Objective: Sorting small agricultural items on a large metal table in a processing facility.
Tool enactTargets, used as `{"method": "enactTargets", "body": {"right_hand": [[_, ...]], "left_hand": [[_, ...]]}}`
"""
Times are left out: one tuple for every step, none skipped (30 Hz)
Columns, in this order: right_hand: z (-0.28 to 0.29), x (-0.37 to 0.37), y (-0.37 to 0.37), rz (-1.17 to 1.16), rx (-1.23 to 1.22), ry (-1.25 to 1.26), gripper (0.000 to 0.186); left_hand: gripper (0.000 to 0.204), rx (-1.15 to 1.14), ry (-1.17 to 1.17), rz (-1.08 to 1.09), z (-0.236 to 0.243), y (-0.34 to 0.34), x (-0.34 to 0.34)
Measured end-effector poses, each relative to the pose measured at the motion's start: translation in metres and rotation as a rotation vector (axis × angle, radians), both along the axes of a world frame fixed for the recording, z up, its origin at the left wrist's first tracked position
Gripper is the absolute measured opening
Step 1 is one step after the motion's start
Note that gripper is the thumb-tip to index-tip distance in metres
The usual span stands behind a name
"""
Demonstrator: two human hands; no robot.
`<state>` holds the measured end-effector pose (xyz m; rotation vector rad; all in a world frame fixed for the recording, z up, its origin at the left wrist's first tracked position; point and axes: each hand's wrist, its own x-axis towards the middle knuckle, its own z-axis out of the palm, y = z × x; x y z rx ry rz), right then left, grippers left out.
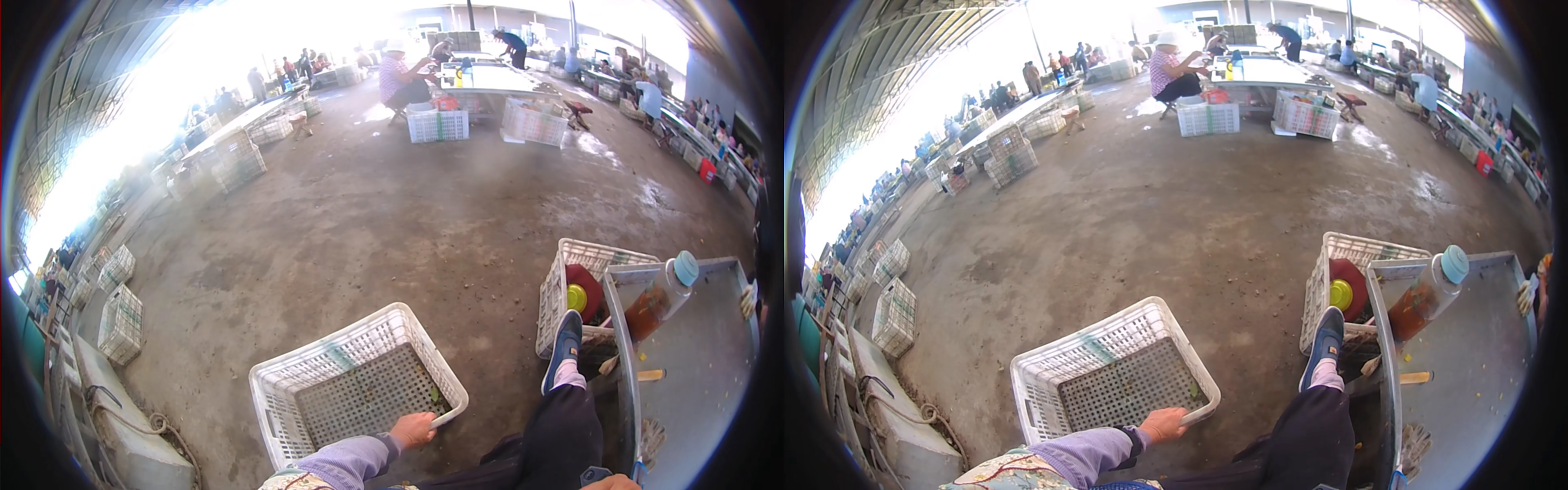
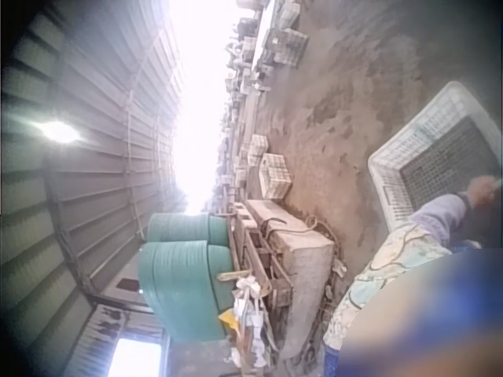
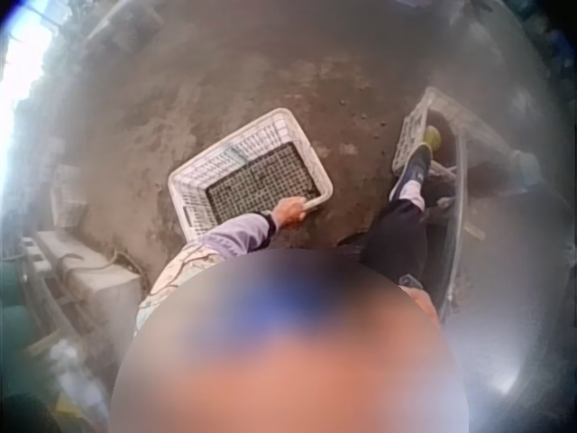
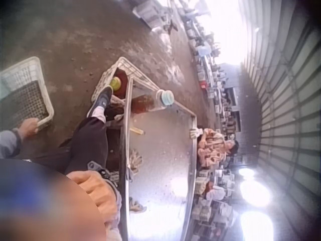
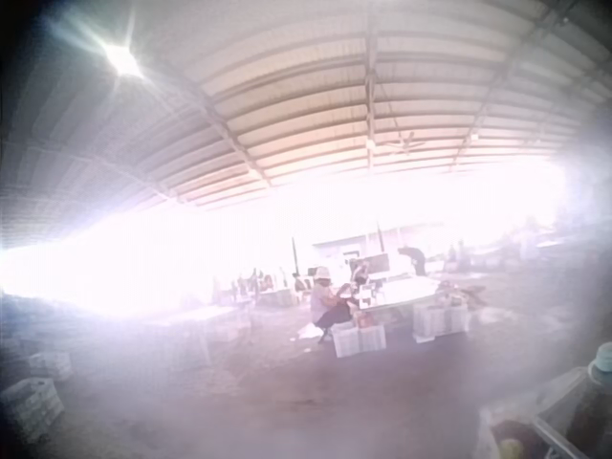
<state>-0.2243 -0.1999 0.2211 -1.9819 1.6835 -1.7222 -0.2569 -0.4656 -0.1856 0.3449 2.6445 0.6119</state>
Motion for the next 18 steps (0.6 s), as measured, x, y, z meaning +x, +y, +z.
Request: {"method": "enactTargets", "body": {"right_hand": [[-0.0008,0.0008,0.001,0.005,0.02,-0.013,0.031],[-0.0008,0.0012,0.0012,0.004,0.019,-0.014,0.031],[-0.0008,0.0016,0.0012,-0.003,0.015,-0.017,0.03],[-0.001,0.0019,0.0011,-0.011,0.011,-0.02,0.029],[-0.0019,0.0019,0.0008,-0.014,0.011,-0.021,0.029],[-0.0037,0.0012,0.0002,-0.017,-0.019,-0.004,0.028],[-0.0051,0.0007,-0.0003,-0.021,-0.048,0.012,0.027],[-0.0054,0.0007,-0.0005,-0.027,-0.048,0.011,0.027],[-0.0052,0.0005,-0.0006,-0.023,-0.05,0.012,0.026],[-0.0049,0.001,-0.0004,-0.02,-0.052,0.012,0.026],[-0.0047,0.0021,-0.0003,-0.027,-0.052,0.011,0.026],[-0.0043,0.0034,0.0,-0.052,-0.04,0.007,0.026],[-0.0041,0.0044,0.0002,-0.077,-0.029,0.004,0.026],[-0.0048,0.0045,0.0004,-0.083,-0.028,0.005,0.026],[-0.0062,0.0035,0.0003,-0.065,-0.048,0.009,0.026],[-0.0068,0.003,0.0002,-0.046,-0.069,0.013,0.025],[-0.0056,0.0021,-0.0008,-0.05,-0.069,0.013,0.025],[-0.0033,0.0007,-0.0024,-0.044,-0.072,0.029,0.025]], "left_hand": [[0.026,0.004,0.01,0.004,-0.0005,-0.0003,0.0006],[0.026,0.008,0.02,0.008,-0.0009,-0.0003,0.0004],[0.026,0.008,0.02,0.007,-0.0014,-0.0003,0.0002],[0.026,0.012,0.021,0.008,-0.0019,-0.0002,0.0001],[0.026,0.017,0.021,0.007,-0.0021,0.0002,-0.0001],[0.026,0.017,0.02,0.003,-0.0019,0.0005,-0.0004],[0.026,0.013,0.021,0.005,-0.0012,0.0006,-0.0009],[0.025,0.008,0.022,0.007,-0.0004,0.0008,-0.0008],[0.025,0.008,0.02,0.001,0.0004,0.0009,-0.0006],[0.025,0.0,0.014,0.005,0.0013,0.0007,-0.0005],[0.025,-0.008,0.006,0.01,0.0021,0.0005,-0.0006],[0.025,-0.008,0.004,0.003,0.0034,0.0006,-0.0007],[0.024,-0.015,0.001,0.009,0.0051,0.0007,-0.0006],[0.024,-0.022,0.0,0.015,0.0062,0.0011,-0.0011],[0.024,-0.022,0.001,0.009,0.006,0.0011,-0.0014],[0.023,-0.01,0.011,0.01,0.0053,0.0009,-0.0014],[0.023,0.001,0.021,0.014,0.0046,0.0005,-0.0008],[0.023,0.0,0.021,0.011,0.004,0.0003,-0.0005]]}}
